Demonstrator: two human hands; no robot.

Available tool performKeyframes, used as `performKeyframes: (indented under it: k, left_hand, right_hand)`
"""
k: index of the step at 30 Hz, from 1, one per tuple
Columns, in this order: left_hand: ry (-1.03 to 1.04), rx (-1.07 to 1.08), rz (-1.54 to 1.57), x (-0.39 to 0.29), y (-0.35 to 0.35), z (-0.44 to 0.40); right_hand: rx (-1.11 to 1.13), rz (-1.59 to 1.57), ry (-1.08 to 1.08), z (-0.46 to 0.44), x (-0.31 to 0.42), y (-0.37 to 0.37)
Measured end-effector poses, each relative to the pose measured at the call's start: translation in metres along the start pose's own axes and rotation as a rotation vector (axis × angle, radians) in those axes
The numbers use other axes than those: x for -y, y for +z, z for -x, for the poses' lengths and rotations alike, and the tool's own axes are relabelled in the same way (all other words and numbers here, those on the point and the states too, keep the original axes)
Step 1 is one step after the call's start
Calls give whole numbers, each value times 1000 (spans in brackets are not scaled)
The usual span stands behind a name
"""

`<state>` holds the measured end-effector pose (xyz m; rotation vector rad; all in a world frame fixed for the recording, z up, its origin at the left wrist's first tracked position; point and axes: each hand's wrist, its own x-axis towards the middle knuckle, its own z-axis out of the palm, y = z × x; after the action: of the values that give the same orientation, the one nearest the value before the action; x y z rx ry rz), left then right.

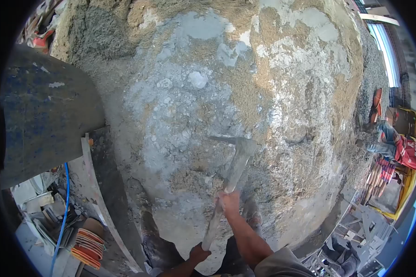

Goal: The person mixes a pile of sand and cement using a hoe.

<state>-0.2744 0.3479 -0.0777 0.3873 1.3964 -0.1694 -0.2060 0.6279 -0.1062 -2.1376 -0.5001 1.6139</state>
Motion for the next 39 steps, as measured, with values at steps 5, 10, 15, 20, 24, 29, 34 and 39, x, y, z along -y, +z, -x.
performKeyframes:
  k: [5, 10, 15, 20, 24, 29, 34, 39]
  left_hand:
    - [831, -426, 105, -280, -138, -81]
    - [940, -492, 240, -435, -233, -75]
    - [683, -417, 383, -367, -161, -109]
    - [528, -281, 320, -301, -119, -53]
    - [294, -41, 333, -226, -124, 7]
    - [-15, 131, 197, -108, -128, 79]
    - [-145, 123, -180, -6, -166, 143]
    - [116, 94, -337, 15, -191, 122]
  right_hand:
    - [191, -3, -813, -26, 326, 41]
    - [298, -47, -1082, -131, 491, 108]
    - [222, 264, -520, -287, 367, 125]
    - [144, 195, -251, -257, 285, 80]
    - [133, 191, -93, -209, 200, 70]
    - [38, 51, 141, -141, 13, 54]
    - [-47, -359, 561, -24, -101, 24]
    - [-189, -408, 265, 37, -8, 23]
